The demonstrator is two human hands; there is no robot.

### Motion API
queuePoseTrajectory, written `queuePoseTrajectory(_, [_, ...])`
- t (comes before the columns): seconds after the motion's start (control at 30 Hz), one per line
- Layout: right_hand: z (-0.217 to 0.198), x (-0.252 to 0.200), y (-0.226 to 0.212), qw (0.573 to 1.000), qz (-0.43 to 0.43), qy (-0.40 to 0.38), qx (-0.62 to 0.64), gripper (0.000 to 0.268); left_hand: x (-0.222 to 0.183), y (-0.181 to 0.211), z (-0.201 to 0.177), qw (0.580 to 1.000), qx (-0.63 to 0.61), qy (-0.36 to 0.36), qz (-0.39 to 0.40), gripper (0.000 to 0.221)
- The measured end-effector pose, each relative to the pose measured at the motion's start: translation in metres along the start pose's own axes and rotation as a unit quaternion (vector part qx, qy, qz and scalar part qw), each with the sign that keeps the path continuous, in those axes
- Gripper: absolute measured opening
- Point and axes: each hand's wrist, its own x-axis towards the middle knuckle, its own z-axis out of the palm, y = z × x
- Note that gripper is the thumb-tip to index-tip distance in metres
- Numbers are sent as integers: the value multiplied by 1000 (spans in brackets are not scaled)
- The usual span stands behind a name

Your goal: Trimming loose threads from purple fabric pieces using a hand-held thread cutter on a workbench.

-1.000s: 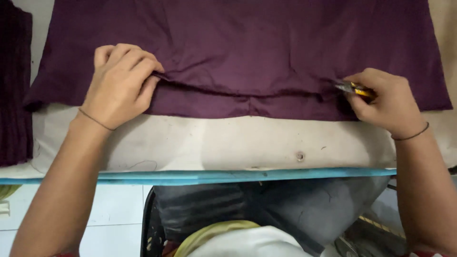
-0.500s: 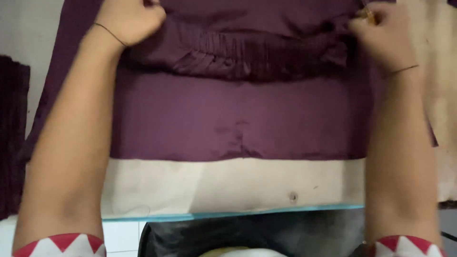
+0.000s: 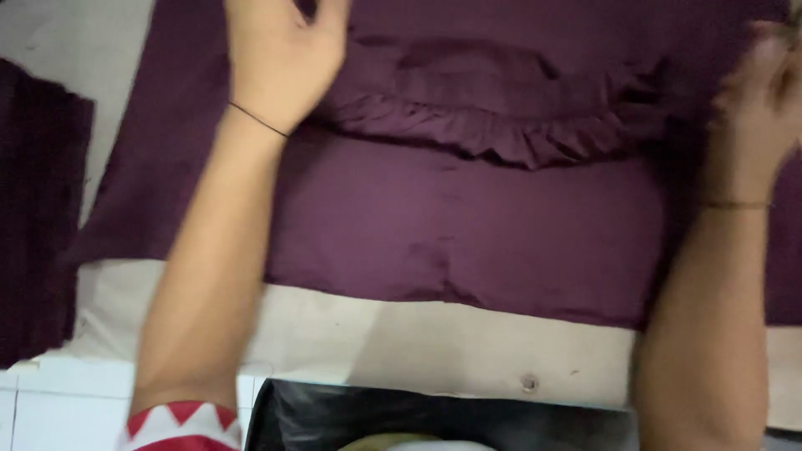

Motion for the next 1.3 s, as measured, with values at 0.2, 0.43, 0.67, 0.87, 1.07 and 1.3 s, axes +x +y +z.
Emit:
queuePoseTrajectory(0.2, [174, -72, -144, 987, 41, 76, -132, 30, -25, 25, -37, 975, -200, -101, 13, 17])
queuePoseTrajectory(0.43, [332, -66, -125, 982, -41, -125, -136, 22, -46, -11, -1, 973, -207, -98, 9, 24])
queuePoseTrajectory(0.67, [354, -73, -69, 951, -167, -74, -251, 21, -53, -11, 12, 992, -92, -88, 20, 16])
queuePoseTrajectory(0.87, [352, -74, -69, 953, -150, -118, -236, 19, -51, -8, 6, 992, -76, -92, 30, 10])
queuePoseTrajectory(1.07, [357, -77, -79, 963, -117, -120, -212, 19, -49, -7, 0, 988, -116, -103, 25, 11])
queuePoseTrajectory(1.3, [354, -75, -74, 965, -109, -120, -208, 15, -47, -6, -5, 979, -139, -148, 20, 8])
